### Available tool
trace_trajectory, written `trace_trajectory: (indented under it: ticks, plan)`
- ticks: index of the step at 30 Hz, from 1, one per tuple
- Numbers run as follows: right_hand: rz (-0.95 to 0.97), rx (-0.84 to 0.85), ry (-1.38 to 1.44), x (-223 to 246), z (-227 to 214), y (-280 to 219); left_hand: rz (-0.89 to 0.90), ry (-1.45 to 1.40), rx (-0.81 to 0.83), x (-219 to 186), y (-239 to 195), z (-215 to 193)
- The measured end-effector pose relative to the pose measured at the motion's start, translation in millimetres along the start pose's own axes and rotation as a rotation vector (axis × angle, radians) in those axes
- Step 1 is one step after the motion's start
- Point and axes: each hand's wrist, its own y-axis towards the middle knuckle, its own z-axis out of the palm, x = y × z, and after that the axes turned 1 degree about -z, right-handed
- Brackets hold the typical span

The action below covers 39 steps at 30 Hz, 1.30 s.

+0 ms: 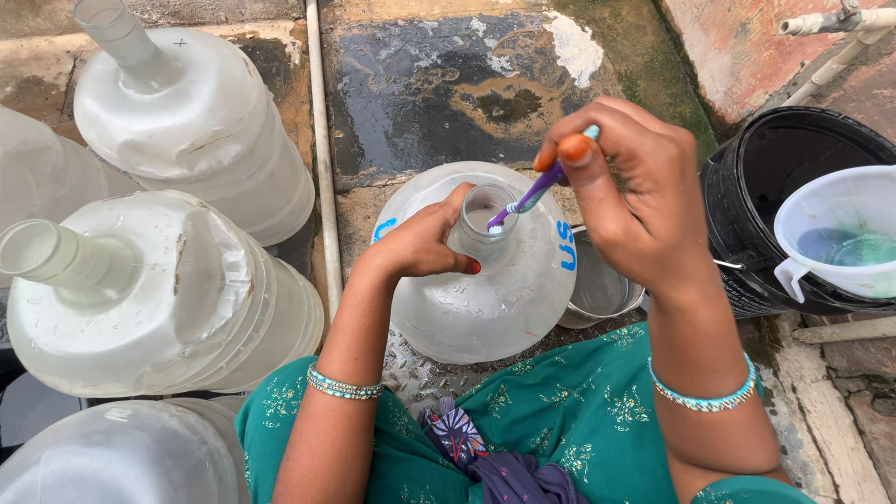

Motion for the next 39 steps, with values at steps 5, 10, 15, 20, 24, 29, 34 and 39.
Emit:
trace_trajectory:
  ticks: [5, 10, 15, 20, 24, 29, 34, 39]
  plan:
    - [-0.013, 0.08, 0.002, -20.5, 32.3, 5.0, 0.036, -0.025, 0.008, 0.2, -2.5, 0.9]
    - [0.058, 0.15, 0.011, -46.5, 50.6, 10.0, 0.095, -0.027, -0.042, -0.6, -2.6, 2.6]
    - [-0.014, 0.012, -0.007, 9.3, -10.0, 0.0, 0.003, 0.001, -0.015, -0.8, -0.5, 2.9]
    - [0.006, 0.146, -0.054, -9.3, 26.6, 11.5, 0.01, -0.007, -0.035, -3.3, -1.7, 3.7]
    - [-0.022, 0.184, -0.031, -29.1, 36.4, 10.7, 0.034, -0.022, -0.065, -3.4, -2.2, 5.4]
    - [-0.035, -0.01, -0.068, 16.5, -11.7, -11.5, -0.012, -0.018, -0.072, -3.3, -0.5, 7.4]
    - [-0.062, 0.036, -0.062, -0.4, 35.9, 8.2, -0.027, -0.024, -0.075, -4.9, -2.0, 7.8]
    - [-0.016, -0.022, -0.073, -6.2, 33.2, 2.3, 0.022, -0.032, -0.096, -1.4, -2.5, 9.6]
